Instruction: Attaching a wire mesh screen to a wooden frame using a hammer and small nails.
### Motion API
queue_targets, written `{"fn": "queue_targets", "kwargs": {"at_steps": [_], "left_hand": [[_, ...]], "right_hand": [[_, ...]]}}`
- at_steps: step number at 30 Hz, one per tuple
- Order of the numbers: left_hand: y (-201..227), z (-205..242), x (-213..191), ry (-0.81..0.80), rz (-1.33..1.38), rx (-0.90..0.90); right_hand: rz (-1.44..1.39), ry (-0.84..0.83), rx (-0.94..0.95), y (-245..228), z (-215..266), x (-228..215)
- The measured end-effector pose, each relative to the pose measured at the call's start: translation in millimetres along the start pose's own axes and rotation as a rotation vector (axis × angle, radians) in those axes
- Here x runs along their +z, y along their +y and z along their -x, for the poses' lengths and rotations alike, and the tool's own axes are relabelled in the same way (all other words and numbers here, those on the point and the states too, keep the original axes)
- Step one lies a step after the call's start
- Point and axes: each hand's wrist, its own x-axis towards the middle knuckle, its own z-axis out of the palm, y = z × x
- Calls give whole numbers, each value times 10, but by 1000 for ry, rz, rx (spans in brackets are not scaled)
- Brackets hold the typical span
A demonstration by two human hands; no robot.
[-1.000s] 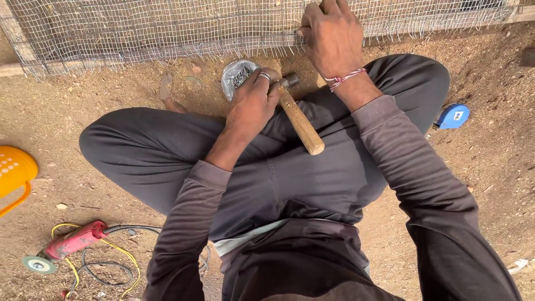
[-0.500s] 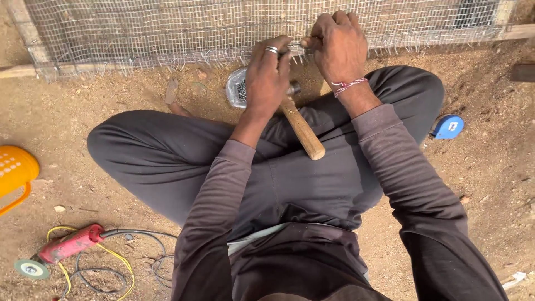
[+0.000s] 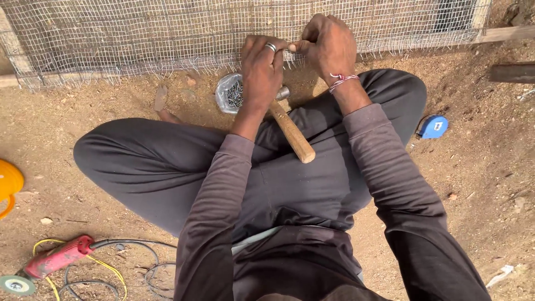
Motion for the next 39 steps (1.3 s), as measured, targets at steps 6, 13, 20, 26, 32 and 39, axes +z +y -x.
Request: {"fn": "queue_targets", "kwargs": {"at_steps": [6,13,20,26,32,39], "left_hand": [[-71,33,85,-8,-25,3],[-111,27,104,-41,-43,-16],[-51,3,123,-15,18,-20],[19,0,117,-42,-61,13],[0,34,165,-23,-85,-1],[-65,82,204,-17,-37,-22]], "right_hand": [[-20,-16,-15,131,-15,50],[-75,-33,-154,69,37,-138],[-57,-54,-68,147,12,-61],[-39,-48,-44,101,-16,-100],[-63,-86,37,113,-15,-72],[-65,-109,115,134,-38,-20]]}}
